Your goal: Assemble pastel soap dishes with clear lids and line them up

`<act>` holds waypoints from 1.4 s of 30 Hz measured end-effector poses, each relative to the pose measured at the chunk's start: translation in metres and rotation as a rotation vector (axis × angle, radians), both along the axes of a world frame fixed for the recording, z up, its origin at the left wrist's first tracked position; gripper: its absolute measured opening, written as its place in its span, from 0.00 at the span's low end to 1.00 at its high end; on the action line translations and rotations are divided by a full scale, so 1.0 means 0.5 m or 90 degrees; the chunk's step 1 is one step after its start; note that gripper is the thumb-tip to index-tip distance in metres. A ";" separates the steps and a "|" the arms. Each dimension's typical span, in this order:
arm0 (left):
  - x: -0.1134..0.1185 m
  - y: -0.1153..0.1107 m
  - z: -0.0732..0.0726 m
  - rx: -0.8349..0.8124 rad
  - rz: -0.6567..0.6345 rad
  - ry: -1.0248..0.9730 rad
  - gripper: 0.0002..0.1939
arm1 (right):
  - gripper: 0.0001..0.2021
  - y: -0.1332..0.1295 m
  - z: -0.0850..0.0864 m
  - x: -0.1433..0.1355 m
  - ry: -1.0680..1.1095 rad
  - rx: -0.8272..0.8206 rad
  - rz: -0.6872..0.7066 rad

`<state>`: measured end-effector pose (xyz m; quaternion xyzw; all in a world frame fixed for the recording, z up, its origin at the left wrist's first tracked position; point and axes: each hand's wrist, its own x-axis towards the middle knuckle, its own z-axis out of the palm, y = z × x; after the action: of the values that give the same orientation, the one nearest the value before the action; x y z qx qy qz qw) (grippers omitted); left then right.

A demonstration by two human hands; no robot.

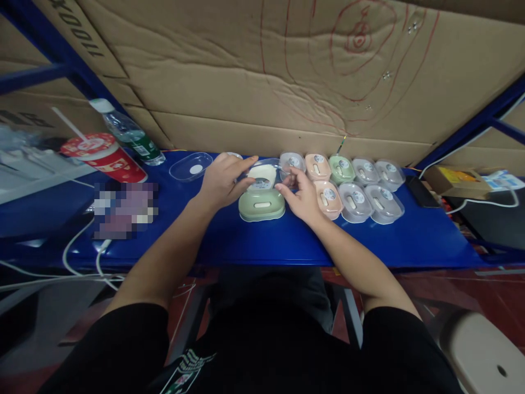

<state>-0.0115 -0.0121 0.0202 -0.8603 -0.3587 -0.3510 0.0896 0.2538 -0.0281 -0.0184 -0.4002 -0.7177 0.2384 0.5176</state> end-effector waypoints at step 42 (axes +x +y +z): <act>0.013 -0.020 -0.025 -0.426 -0.033 0.214 0.57 | 0.29 -0.009 0.014 0.012 -0.562 -0.118 -0.032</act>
<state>-0.0049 -0.0222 0.0076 -0.8965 -0.4116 -0.0700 -0.1480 0.2600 -0.0326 -0.0114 -0.5254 -0.8355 0.0956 0.1290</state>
